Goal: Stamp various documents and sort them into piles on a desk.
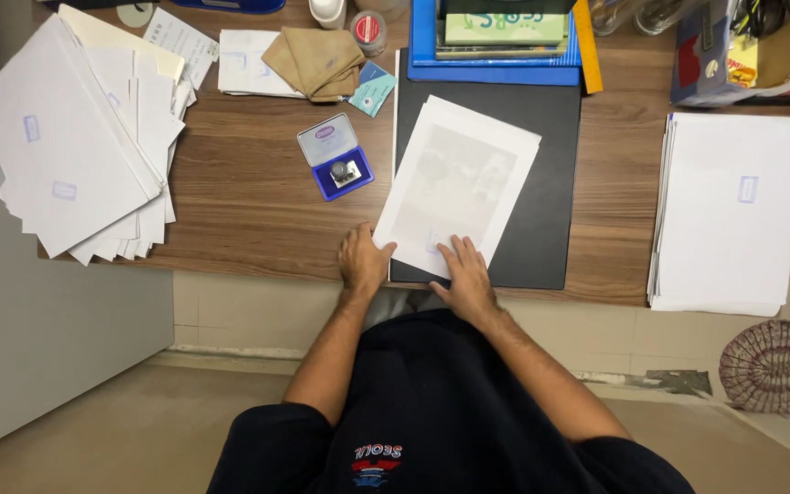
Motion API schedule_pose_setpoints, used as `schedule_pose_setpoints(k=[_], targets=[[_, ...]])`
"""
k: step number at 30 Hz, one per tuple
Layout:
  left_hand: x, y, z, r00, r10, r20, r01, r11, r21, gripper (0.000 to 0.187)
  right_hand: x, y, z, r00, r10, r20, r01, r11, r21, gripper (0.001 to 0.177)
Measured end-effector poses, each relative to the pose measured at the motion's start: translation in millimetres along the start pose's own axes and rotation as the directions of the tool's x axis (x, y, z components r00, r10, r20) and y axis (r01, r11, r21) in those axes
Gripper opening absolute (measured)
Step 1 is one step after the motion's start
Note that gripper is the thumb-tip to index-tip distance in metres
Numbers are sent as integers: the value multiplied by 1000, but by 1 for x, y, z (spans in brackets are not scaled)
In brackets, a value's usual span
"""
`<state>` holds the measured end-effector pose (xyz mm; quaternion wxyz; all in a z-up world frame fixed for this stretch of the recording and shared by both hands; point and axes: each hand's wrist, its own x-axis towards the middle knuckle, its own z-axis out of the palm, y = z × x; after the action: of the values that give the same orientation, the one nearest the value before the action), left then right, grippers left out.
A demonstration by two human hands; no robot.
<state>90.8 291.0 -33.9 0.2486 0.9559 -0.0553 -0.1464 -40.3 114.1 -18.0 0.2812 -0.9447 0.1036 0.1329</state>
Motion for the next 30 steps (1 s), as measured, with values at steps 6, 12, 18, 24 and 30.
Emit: schedule_pose_setpoints(k=[6,12,18,24,30], targets=[[3,-22,25,999,-51,-1,49,966,-254,29,-3,2,8,999,41,16,-39,997,-73,82],[2,-24,14,998,-66,2,62,925,-374,17,-3,6,5,998,45,-44,-46,999,-10,76],[7,-23,20,993,-98,73,121,867,-483,26,-2,8,-3,998,56,26,-54,998,-43,69],[17,-25,30,979,204,-24,-194,882,-429,26,2,11,-18,991,134,31,-137,976,169,73],[16,71,-71,816,573,-74,-575,793,-203,29,16,-14,-120,918,-26,-396,-54,981,-189,93]])
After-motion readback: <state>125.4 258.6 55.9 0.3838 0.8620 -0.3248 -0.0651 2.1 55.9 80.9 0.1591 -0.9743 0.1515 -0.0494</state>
